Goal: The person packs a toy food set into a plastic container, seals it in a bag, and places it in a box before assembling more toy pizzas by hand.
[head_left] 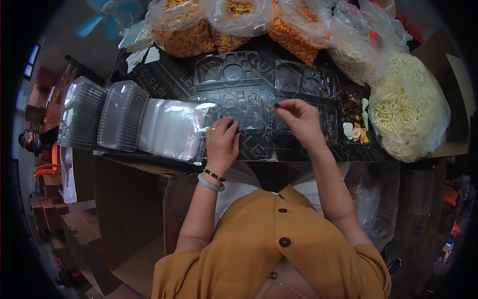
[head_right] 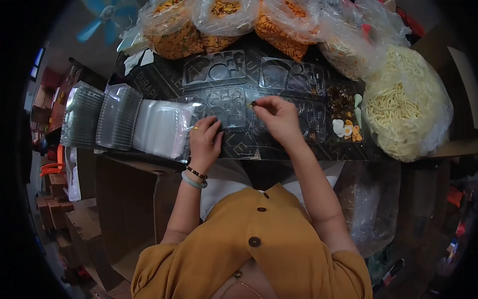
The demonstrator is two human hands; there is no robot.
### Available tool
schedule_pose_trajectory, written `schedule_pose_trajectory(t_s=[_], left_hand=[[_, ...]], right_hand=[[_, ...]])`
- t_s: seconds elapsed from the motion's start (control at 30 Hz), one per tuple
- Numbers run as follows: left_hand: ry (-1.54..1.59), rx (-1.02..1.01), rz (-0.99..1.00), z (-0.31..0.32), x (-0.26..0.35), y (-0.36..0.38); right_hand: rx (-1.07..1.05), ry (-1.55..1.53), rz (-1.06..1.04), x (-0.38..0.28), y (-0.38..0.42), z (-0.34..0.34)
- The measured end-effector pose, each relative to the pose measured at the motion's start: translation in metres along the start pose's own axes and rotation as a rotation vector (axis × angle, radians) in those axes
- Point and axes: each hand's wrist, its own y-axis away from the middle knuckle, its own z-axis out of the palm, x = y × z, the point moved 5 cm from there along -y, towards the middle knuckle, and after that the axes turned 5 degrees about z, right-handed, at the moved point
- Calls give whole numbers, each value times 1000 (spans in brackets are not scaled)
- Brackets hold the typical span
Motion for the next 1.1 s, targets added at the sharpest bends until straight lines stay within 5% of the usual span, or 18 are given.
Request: schedule_pose_trajectory(t_s=[0.2, 0.53, 0.63, 0.7, 0.83, 1.1], left_hand=[[32, 55, -47, 2, -2, 5], [84, 64, -77, 1, 0, 6], [75, 35, -67, 1, 3, 3], [114, 37, -86, 3, 2, 3], [89, -18, -18, 4, 5, 2], [-6, -84, -5, 10, 5, 3]], right_hand=[[-82, 657, -158, 17, -6, 65], [-19, 533, -35, 20, -8, 51], [-7, 602, -85, 22, -1, 59], [-9, 810, -422, 17, 6, 69], [-18, 697, -414, 14, 8, 61], [-25, 959, -594, 12, 16, 69]])
